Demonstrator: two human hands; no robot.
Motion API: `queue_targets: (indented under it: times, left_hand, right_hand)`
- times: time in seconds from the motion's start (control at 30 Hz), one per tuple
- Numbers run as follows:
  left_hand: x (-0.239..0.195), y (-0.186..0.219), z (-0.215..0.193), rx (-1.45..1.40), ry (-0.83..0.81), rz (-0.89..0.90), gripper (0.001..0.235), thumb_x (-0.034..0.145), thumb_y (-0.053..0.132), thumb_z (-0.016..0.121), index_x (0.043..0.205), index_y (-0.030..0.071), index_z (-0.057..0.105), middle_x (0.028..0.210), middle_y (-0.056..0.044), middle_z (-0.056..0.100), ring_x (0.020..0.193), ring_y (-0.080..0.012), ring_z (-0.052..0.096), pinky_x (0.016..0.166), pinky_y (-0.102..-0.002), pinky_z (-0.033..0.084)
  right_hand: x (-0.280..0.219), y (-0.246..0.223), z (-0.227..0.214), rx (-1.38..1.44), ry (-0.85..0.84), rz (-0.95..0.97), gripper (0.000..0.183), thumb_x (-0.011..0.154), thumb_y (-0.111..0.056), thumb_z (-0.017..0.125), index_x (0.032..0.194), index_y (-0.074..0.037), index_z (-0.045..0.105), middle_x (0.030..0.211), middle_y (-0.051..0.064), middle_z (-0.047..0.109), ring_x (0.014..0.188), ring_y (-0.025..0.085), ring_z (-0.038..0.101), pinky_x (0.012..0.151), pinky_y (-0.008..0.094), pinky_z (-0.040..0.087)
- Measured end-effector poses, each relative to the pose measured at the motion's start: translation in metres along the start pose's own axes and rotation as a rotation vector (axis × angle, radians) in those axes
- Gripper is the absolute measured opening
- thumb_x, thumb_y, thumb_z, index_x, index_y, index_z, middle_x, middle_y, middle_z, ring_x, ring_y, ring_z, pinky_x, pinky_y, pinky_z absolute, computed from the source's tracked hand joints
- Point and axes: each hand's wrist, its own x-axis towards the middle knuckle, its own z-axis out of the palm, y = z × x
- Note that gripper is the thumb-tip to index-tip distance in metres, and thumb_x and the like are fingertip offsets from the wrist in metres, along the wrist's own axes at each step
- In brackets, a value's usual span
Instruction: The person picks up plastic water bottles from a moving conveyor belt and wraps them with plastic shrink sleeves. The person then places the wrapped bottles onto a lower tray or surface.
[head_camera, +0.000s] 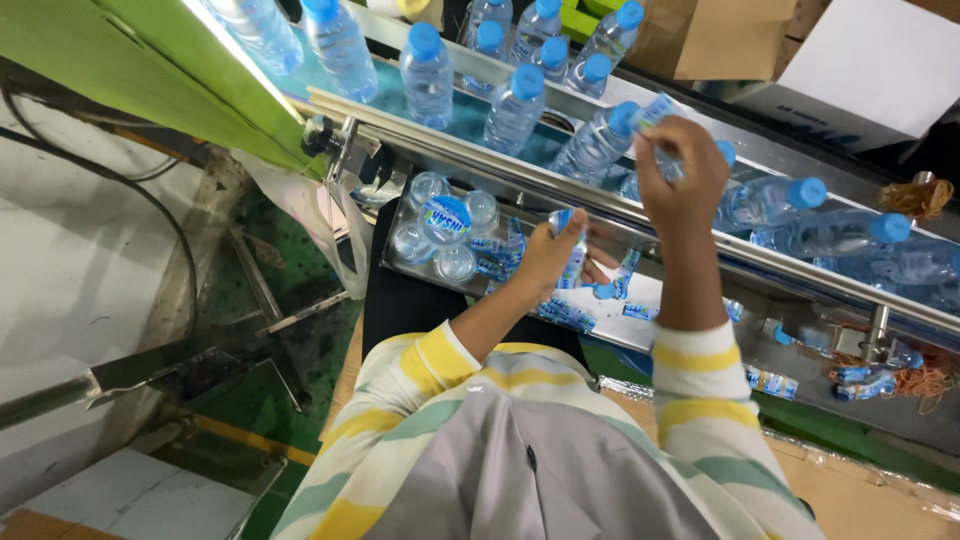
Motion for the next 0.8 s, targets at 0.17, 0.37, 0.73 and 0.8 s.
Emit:
queue_targets:
  times: [0.17, 0.37, 0.73, 0.8]
  left_hand:
    - [0.012, -0.018, -0.023, -0.12, -0.091, -0.019, 0.05, 0.095, 0.034, 0.049, 0.1, -0.011, 0.071, 0.074, -0.027, 0.073, 0.059, -0.0382, 0.073, 0.052, -0.036, 0.058]
    - [0.003, 0.001, 0.003, -0.018, 0.005, -0.02, 0.046, 0.102, 0.022, 0.043, 0.138, -0.002, 0.057, 0.108, -0.027, 0.073, 0.091, -0.0366, 0.074, 0.08, -0.042, 0.062]
    - [0.017, -0.021, 0.009, 0.213, 0.339, 0.156, 0.03, 0.083, 0.03, 0.088, 0.081, 0.009, 0.066, 0.069, -0.007, 0.063, 0.061, -0.0158, 0.066, 0.051, -0.033, 0.057]
    - [0.015, -0.016, 0.005, 0.128, 0.264, 0.123, 0.035, 0.085, 0.029, 0.087, 0.071, 0.006, 0.064, 0.056, -0.017, 0.068, 0.047, -0.0253, 0.07, 0.041, -0.035, 0.059]
  right_hand:
    - [0.021, -0.002, 0.006, -0.218, -0.076, -0.185, 0.015, 0.095, 0.002, 0.083, 0.105, 0.001, 0.071, 0.109, 0.019, 0.066, 0.097, 0.036, 0.065, 0.086, 0.049, 0.051]
    - [-0.022, 0.012, -0.001, -0.153, -0.048, 0.117, 0.074, 0.091, -0.011, 0.091, 0.145, -0.003, 0.041, 0.138, 0.026, 0.059, 0.133, 0.04, 0.059, 0.103, 0.05, 0.048]
    - [-0.066, 0.024, -0.021, -0.249, 0.177, 0.176, 0.115, 0.096, -0.037, 0.104, 0.169, -0.015, 0.017, 0.169, 0.011, 0.021, 0.147, 0.032, 0.045, 0.114, 0.046, 0.048]
    - [-0.075, 0.014, -0.031, -0.371, 0.25, -0.134, 0.08, 0.09, -0.031, 0.096, 0.137, 0.016, 0.05, 0.135, 0.034, 0.051, 0.124, 0.049, 0.055, 0.108, 0.056, 0.036]
